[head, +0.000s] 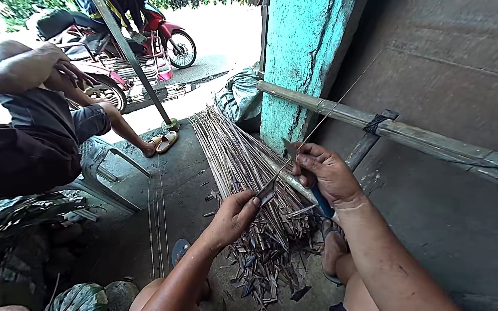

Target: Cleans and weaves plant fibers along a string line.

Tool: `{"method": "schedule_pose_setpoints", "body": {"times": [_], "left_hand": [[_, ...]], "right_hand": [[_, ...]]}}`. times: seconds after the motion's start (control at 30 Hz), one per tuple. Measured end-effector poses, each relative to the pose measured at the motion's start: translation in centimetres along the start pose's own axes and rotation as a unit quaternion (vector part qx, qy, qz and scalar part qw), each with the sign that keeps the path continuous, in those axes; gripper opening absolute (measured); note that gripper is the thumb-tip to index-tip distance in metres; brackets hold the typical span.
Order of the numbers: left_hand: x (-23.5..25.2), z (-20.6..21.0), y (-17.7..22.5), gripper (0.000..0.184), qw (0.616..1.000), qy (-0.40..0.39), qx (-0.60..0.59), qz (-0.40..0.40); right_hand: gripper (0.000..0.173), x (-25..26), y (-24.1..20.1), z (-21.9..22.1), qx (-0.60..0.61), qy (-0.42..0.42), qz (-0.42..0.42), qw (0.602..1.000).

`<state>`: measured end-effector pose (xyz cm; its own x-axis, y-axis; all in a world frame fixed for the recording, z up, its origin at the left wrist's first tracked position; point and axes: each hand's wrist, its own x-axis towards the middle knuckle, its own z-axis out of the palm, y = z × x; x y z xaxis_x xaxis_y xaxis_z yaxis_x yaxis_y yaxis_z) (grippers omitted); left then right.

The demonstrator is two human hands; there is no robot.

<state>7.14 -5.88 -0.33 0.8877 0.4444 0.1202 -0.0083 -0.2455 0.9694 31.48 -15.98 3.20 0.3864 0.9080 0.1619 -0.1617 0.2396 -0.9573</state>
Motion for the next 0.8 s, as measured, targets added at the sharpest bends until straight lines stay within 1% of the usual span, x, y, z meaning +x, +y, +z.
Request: {"method": "schedule_pose_setpoints", "body": {"times": [0.03, 0.07, 0.1, 0.17, 0.23, 0.3, 0.4, 0.43, 0.5, 0.57, 0.6, 0.63, 0.67, 0.7, 0.77, 0.8], "left_hand": [[0.0, 0.0, -0.1, 0.029, 1.0, -0.002, 0.0, -0.004], [-0.1, 0.0, -0.3, 0.03, 1.0, -0.002, -0.003, -0.01], [0.0, 0.0, -0.4, 0.032, 1.0, -0.002, -0.012, -0.017], [0.0, -0.1, -0.5, 0.035, 0.998, -0.006, -0.048, -0.027], [0.1, -0.4, -0.7, 0.042, 0.992, -0.024, -0.115, -0.041], [0.2, -0.8, -0.8, 0.047, 0.977, -0.064, -0.194, -0.062], [0.0, -0.9, -0.8, 0.049, 0.943, -0.146, -0.288, -0.084], [-0.1, -0.8, -0.8, 0.049, 0.927, -0.168, -0.322, -0.092], [-0.2, -0.6, -0.9, 0.046, 0.891, -0.199, -0.393, -0.113], [-0.1, -0.3, -1.1, 0.044, 0.854, -0.223, -0.449, -0.135], [-0.1, -0.3, -1.2, 0.043, 0.843, -0.233, -0.464, -0.143], [-0.1, -0.2, -1.3, 0.042, 0.84, -0.238, -0.465, -0.147], [-0.1, -0.2, -1.3, 0.041, 0.847, -0.236, -0.454, -0.147], [-0.1, -0.1, -1.4, 0.041, 0.864, -0.227, -0.427, -0.141], [-0.2, 0.1, -1.6, 0.041, 0.914, -0.195, -0.337, -0.112], [-0.2, 0.1, -1.8, 0.04, 0.93, -0.186, -0.303, -0.094]], "right_hand": [[0.027, 0.1, -0.1, -0.1, 0.009, 0.023, -0.008, 1.0], [0.027, 0.1, 0.0, -0.1, 0.014, 0.024, -0.011, 1.0], [0.028, -0.2, 0.2, 0.0, 0.01, 0.003, -0.002, 1.0], [0.028, -0.9, 0.8, 0.9, -0.015, -0.077, 0.042, 0.996], [0.028, -1.3, 1.7, 1.9, -0.015, -0.149, 0.084, 0.985], [0.027, -1.2, 1.9, 1.9, 0.009, -0.16, 0.085, 0.983], [0.027, -0.8, 1.2, 0.6, 0.055, -0.1, 0.043, 0.993], [0.028, -0.7, 1.0, 0.2, 0.073, -0.094, 0.031, 0.992], [0.031, -0.8, 0.8, -0.2, 0.076, -0.137, 0.036, 0.987], [0.03, -1.0, 1.2, 0.1, 0.057, -0.217, 0.066, 0.972], [0.029, -1.0, 1.5, 0.3, 0.056, -0.243, 0.073, 0.966], [0.027, -0.9, 1.7, 0.3, 0.057, -0.241, 0.069, 0.966], [0.025, -0.9, 1.5, 0.2, 0.058, -0.214, 0.062, 0.973], [0.025, -0.8, 1.2, -0.1, 0.064, -0.172, 0.051, 0.982], [0.026, -0.5, 0.2, -0.8, 0.073, -0.097, 0.012, 0.993], [0.025, -0.4, -0.1, -1.0, 0.069, -0.071, -0.015, 0.995]]}}
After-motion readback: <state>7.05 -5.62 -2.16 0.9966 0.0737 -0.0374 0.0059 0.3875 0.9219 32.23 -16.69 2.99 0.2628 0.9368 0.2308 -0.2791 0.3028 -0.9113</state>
